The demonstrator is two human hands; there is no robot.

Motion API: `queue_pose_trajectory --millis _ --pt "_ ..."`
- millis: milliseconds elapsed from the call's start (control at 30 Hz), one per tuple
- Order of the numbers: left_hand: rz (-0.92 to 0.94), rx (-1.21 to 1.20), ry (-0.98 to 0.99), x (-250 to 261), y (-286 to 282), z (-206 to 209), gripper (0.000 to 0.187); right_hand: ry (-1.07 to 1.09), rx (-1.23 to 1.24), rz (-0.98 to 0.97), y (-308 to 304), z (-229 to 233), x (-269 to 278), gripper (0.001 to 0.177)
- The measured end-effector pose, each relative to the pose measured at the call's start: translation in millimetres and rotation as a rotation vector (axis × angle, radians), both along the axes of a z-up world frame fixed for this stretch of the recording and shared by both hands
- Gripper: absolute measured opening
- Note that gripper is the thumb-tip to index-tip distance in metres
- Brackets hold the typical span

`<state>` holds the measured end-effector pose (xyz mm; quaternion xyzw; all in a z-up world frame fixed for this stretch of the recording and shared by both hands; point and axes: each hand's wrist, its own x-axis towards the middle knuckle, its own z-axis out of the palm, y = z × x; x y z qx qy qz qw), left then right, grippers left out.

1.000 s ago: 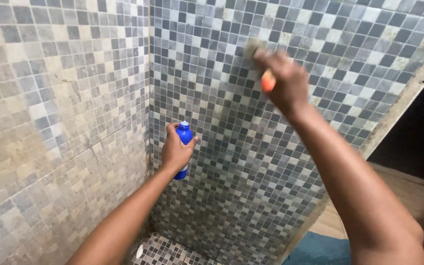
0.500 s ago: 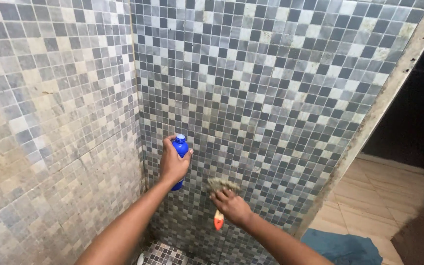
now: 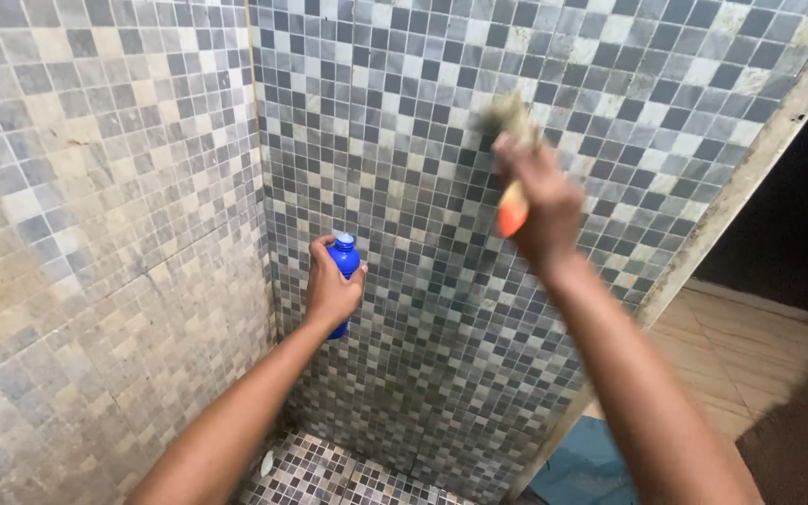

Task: The person scrubs a tiled shower wall with a brush while holding a blue bottle of cleaning solution. They repeatedly apply the solution and scrub the same corner area throughout the clip.

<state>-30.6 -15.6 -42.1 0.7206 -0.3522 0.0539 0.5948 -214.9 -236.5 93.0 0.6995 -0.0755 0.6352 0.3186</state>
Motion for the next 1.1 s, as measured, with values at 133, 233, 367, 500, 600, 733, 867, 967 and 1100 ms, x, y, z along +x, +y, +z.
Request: queue_pose_trajectory --millis 133,233,367,500,600,733,867,967,1100 --pt "0.013 0.012 0.015 5 8 -2 0.07 0.243 -0.108 -0.118 59 -118 34 0.038" --pt "0.026 0.03 0.026 20 16 -10 0.071 0.731 -0.019 0.048 54 -204 54 0.032" --pt "0.08 0.083 0.062 47 29 -16 0.075 0.82 0.072 0.076 67 -95 74 0.031" --pt "0.087 0.022 0.061 55 42 -12 0.071 0.584 0.217 0.091 90 59 84 0.037" --pt "0.033 0.0 0.107 69 45 -17 0.063 0.15 -0.009 0.274 63 100 112 0.027" --pt "0.064 0.001 0.081 67 57 -18 0.068 0.178 0.134 0.233 84 -5 145 0.047" --pt "0.08 -0.013 0.068 67 65 -24 0.074 0.677 0.082 0.112 113 -154 125 0.05" --pt "0.076 0.005 0.055 77 67 -33 0.074 0.952 0.125 0.14 67 -200 135 0.043" --pt "0.054 0.019 0.062 76 78 -24 0.075 0.68 0.066 0.107 53 -61 152 0.039"
